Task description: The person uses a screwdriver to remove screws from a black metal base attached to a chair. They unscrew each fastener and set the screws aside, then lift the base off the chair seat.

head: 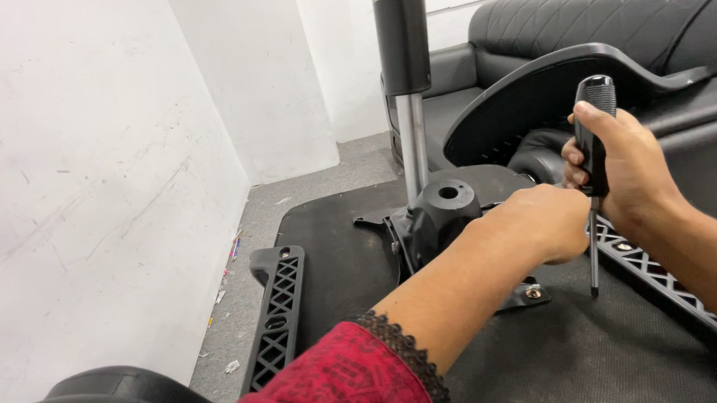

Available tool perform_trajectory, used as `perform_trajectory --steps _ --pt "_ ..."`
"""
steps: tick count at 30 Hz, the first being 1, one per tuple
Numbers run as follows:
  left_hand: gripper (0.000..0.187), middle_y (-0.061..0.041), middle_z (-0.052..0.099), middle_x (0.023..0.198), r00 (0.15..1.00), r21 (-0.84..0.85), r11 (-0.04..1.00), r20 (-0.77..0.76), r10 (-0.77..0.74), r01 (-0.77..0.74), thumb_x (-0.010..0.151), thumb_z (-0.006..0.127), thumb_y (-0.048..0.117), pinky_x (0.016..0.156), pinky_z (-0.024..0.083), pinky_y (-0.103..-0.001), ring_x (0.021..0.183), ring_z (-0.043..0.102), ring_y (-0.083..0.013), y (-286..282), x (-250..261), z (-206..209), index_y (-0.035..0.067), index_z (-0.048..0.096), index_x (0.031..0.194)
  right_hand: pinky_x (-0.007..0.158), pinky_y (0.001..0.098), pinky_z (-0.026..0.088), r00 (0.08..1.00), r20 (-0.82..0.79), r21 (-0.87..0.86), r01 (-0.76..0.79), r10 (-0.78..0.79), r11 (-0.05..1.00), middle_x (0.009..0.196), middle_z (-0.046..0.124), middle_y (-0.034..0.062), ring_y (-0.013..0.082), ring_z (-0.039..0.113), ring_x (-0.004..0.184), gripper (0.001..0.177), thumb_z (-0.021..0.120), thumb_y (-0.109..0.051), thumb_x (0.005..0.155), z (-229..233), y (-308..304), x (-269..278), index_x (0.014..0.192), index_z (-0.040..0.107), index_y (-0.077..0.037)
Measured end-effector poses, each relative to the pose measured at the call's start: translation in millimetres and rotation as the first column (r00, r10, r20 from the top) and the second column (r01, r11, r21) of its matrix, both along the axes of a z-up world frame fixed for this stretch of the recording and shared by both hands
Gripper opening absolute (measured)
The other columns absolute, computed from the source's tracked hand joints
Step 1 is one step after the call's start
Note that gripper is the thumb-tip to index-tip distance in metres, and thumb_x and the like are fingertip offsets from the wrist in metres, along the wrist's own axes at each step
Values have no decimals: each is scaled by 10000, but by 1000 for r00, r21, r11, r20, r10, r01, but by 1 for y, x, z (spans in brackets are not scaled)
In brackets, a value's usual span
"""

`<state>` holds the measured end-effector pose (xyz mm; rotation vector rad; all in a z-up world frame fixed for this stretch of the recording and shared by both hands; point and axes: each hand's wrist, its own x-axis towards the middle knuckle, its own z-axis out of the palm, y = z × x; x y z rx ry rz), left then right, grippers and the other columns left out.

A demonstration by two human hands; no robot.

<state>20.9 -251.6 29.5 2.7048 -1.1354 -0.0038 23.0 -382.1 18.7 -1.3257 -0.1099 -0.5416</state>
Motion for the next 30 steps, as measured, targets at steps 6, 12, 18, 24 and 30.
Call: perform_trajectory --steps 6,12,18,24,30 --pt "175 -93 757 1051 913 -224 915 318 -255 334 975 607 158 945 571 -429 1082 725 -279 64 -33 -19 77 720 1083 637 317 439 982 188 20 -27 23 999 799 460 32 130 451 659 277 500 -365 1111 -5 8 -6 1199 428 -112" --pt "307 -88 561 1459 645 -372 825 764 13 424 912 665 37 1201 440 -401 1424 503 -271 116 -36 -18 86 663 1215 594 308 425 984 179 -39 -2 9 999 784 452 20 114 454 634 305 455 -401 1116 11 42 -4 1208 423 -111" --pt "517 -127 553 1436 845 -602 756 519 126 257 868 749 244 1139 412 -474 1401 503 -313 133 -23 -20 83 577 1328 542 302 402 984 128 -71 -117 125 991 726 452 23 117 416 560 316 481 -391 1081 18 79 -2 1169 432 -91" --pt "729 -134 590 1423 934 -645 738 353 56 199 868 743 458 1100 499 -455 1342 590 -306 144 -9 -28 91 500 1449 536 303 395 979 186 -114 -60 81 992 712 419 14 114 403 541 335 410 -413 1126 4 82 -10 1221 445 -93" --pt "853 -138 600 1412 954 -643 754 291 77 136 811 748 538 1083 491 -467 1338 593 -293 150 -5 -31 96 463 1483 514 294 381 937 336 -143 -44 90 989 706 414 23 109 394 519 400 417 -465 1148 -1 75 -10 1219 425 -72"
